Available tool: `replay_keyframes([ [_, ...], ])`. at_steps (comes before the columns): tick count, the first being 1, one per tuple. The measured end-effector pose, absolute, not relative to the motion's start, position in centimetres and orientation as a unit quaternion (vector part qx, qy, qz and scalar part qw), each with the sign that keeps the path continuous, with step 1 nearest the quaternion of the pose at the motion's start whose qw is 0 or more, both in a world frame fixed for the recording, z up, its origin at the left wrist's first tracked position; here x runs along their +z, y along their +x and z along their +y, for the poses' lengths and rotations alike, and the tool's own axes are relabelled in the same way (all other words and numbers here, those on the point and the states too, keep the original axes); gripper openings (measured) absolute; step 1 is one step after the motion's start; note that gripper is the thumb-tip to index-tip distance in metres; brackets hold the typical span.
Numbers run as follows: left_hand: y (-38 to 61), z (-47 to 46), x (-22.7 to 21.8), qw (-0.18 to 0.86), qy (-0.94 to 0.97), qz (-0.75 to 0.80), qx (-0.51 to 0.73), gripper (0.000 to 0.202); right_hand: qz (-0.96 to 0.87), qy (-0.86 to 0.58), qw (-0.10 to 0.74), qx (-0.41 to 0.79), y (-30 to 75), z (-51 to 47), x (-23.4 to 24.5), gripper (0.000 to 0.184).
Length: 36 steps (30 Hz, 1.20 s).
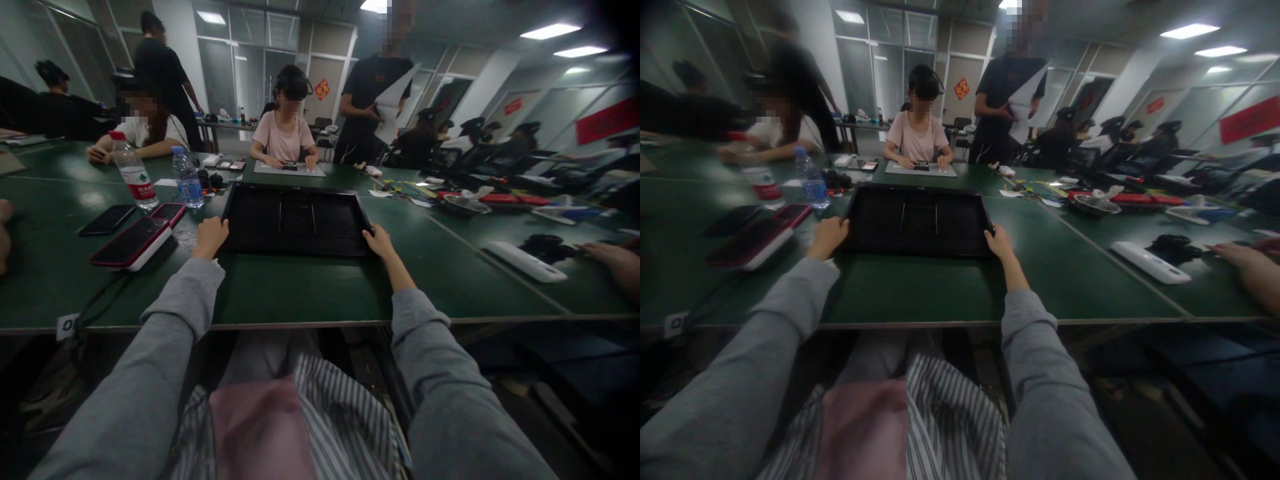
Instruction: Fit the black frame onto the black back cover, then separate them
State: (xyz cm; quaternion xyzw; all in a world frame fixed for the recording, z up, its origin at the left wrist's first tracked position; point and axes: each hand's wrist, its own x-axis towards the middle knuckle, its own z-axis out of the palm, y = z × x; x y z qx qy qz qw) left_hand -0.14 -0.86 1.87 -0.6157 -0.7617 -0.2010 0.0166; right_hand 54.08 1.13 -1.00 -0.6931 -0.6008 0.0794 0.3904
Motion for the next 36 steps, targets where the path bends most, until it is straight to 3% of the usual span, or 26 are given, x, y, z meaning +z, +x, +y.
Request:
replay_keyframes([
  [14,-0.9,-0.6,1.3,-0.014,-0.621,-0.749,-0.231,0.048,-0.574,-0.629,0.476,0.219,54.7,2.8,-2.2,0.051],
  [21,-0.8,-0.3,0.4,0.013,-0.63,-0.747,-0.209,0.052,-0.572,-0.623,0.501,0.187,55.1,3.4,-2.7,0.048],
  [26,-0.8,-0.3,0.7,0.01,-0.625,-0.754,-0.202,0.053,-0.529,-0.618,0.506,0.284,55.3,3.2,-2.9,0.057],
  [36,-0.7,-1.6,2.1,-0.015,-0.608,-0.763,-0.217,0.06,-0.512,-0.645,0.479,0.302,54.4,2.1,-1.7,0.071],
])
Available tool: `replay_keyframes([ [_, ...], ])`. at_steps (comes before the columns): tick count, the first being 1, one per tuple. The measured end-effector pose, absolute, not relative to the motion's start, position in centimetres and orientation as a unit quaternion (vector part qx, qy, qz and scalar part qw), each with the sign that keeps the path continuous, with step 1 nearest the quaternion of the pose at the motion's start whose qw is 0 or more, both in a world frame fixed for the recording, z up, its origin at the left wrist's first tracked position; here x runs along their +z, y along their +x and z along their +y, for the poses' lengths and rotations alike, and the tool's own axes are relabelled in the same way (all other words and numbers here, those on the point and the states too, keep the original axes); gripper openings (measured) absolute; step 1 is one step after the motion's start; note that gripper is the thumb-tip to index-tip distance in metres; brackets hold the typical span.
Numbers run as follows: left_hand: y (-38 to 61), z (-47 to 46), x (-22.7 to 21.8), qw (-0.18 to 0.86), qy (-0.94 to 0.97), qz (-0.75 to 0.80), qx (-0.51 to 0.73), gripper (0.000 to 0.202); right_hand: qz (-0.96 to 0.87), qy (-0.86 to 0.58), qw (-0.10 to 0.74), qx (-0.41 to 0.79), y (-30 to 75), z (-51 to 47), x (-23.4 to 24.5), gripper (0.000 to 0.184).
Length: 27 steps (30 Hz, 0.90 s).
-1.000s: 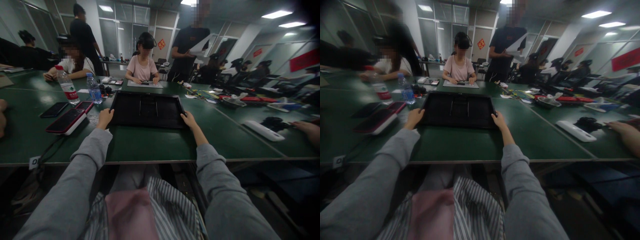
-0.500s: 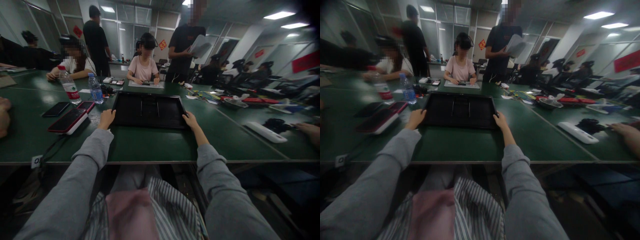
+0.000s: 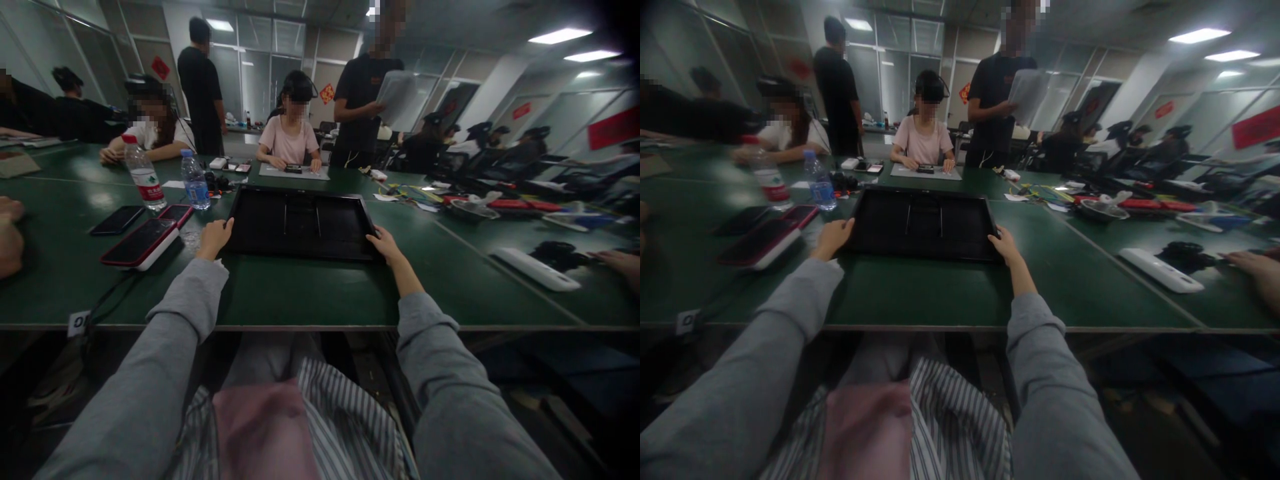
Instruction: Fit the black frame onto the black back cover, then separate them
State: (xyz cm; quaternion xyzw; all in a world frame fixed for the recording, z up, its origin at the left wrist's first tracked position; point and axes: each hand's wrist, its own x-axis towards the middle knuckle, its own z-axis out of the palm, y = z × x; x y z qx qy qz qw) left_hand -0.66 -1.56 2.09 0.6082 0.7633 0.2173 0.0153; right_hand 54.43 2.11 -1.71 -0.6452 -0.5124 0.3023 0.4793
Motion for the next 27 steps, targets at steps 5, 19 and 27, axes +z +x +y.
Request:
replay_keyframes([
  [5,-2.2,-3.8,3.4,-0.118,0.534,0.8,0.248,0.056,-0.531,-0.643,0.473,0.286,54.4,2.0,-1.7,0.07],
  [19,-3.7,-0.3,1.3,0.016,0.593,0.74,0.317,0.052,-0.484,-0.634,0.499,0.339,53.9,1.2,-1.0,0.077],
  [27,-2.9,0.3,0.1,0.108,0.614,0.716,0.314,0.048,-0.504,-0.626,0.485,0.345,53.5,1.0,-0.6,0.079],
])
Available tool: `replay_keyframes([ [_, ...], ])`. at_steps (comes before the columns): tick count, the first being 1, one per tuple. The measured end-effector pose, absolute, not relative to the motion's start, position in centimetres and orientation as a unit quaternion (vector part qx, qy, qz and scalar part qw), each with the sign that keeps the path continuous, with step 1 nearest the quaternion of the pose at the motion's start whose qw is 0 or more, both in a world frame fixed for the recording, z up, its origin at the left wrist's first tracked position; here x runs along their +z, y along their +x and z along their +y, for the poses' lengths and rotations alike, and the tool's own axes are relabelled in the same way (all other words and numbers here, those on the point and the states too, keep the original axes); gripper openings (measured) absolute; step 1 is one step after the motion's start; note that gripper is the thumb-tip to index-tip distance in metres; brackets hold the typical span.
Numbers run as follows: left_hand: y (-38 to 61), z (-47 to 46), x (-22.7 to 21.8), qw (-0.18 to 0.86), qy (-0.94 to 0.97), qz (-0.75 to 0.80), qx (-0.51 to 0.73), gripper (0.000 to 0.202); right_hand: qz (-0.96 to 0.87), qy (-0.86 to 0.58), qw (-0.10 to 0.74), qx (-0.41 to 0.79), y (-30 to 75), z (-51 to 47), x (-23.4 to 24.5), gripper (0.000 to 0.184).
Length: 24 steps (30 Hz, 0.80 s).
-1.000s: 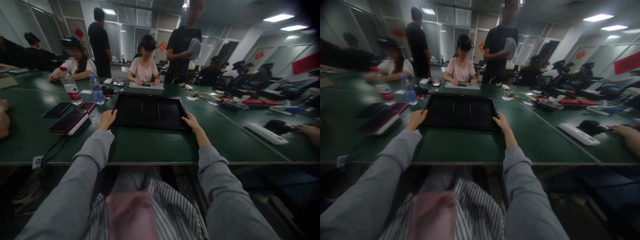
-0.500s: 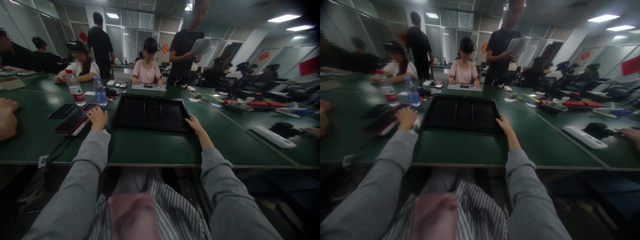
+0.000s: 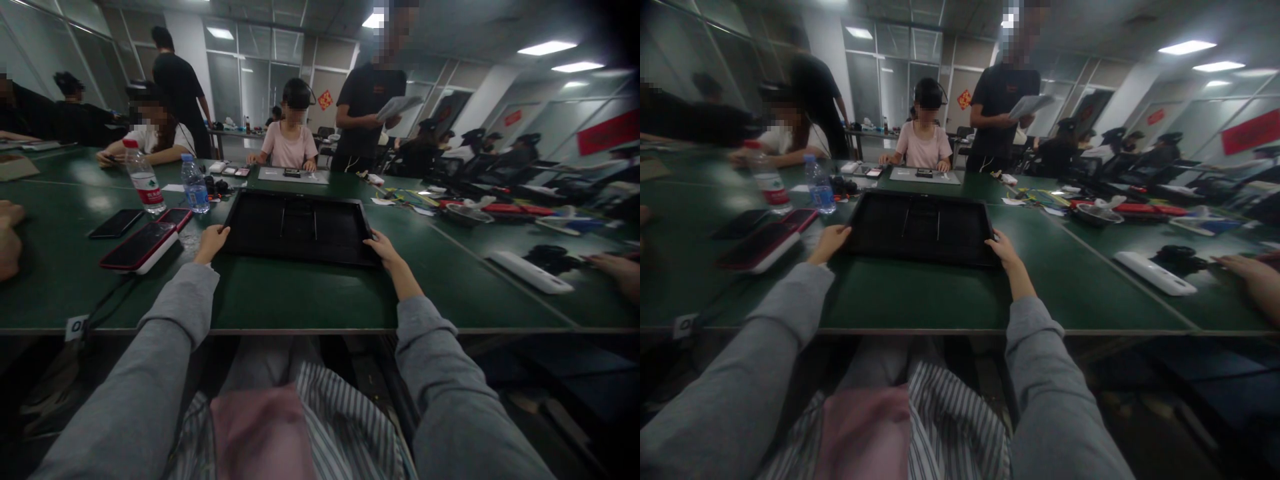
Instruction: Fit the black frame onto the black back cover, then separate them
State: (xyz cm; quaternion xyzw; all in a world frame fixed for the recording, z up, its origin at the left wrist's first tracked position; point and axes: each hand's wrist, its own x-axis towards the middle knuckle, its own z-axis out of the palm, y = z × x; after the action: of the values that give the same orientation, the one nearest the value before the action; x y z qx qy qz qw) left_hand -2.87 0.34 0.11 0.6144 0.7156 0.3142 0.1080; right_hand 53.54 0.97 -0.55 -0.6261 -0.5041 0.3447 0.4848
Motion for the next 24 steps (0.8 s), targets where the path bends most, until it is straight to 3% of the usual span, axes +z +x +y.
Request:
replay_keyframes([
  [11,-1.8,-0.5,0.5,0.078,0.632,0.702,0.319,0.047,-0.489,-0.622,0.545,0.277,54.7,1.3,-0.4,0.07],
  [19,-2.4,-0.2,0.2,0.077,0.62,0.714,0.316,0.045,-0.398,-0.676,0.606,0.133,57.5,-0.6,0.2,0.058],
  [24,-2.6,-0.3,0.4,0.08,0.614,0.719,0.317,0.049,-0.443,-0.679,0.581,0.068,58.7,-3.0,1.3,0.058],
])
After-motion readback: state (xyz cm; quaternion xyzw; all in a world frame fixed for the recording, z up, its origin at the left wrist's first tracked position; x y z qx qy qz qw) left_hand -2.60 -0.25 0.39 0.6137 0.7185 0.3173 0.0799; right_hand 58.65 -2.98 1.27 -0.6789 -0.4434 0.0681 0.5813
